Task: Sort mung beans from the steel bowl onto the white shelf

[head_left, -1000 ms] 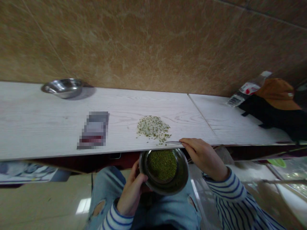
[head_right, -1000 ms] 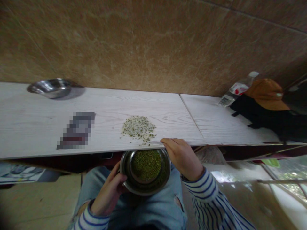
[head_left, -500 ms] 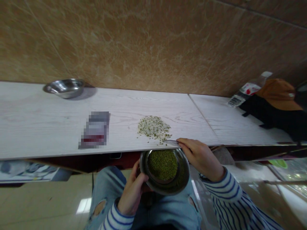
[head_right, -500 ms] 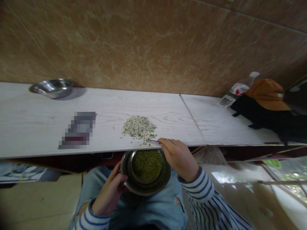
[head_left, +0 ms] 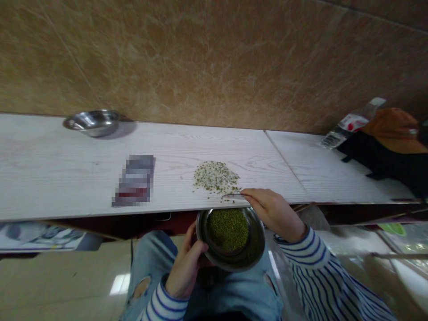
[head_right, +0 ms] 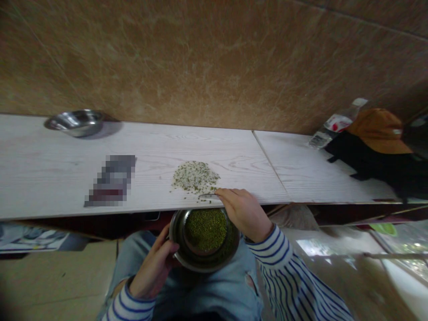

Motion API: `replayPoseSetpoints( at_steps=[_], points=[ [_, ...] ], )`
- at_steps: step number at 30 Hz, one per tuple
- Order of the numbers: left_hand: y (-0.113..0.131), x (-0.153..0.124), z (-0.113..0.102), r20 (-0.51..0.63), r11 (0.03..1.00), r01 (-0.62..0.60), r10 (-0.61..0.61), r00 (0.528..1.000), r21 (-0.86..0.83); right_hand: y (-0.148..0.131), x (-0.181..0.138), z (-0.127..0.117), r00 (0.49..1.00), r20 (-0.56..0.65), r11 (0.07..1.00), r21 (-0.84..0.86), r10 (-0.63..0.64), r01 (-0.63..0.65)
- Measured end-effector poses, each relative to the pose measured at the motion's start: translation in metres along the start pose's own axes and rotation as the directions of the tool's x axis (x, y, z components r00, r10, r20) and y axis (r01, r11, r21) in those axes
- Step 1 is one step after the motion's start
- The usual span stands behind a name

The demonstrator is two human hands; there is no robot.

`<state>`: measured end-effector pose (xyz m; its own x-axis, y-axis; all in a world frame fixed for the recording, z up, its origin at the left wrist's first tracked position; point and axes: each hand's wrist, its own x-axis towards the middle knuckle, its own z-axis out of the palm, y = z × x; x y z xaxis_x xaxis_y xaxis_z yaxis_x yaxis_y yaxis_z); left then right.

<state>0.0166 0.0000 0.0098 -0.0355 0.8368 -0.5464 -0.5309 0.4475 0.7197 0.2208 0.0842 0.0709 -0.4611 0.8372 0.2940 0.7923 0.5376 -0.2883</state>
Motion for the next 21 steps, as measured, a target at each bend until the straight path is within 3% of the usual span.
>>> replayPoseSetpoints(
  at_steps=[12,21],
  points=[
    [0.001,-0.002,0.001,-0.004,1.0,-0.008,0.008,1.0,0.009,0.009,-0.006,-0.006,0.999,0.032,0.995,0.093,-0.037,0.034],
    [0.001,-0.002,0.002,-0.003,1.0,-0.005,0.005,1.0,0.012,0.005,-0.009,-0.011,0.999,0.016,0.998,0.05,-0.031,0.03]
  ],
)
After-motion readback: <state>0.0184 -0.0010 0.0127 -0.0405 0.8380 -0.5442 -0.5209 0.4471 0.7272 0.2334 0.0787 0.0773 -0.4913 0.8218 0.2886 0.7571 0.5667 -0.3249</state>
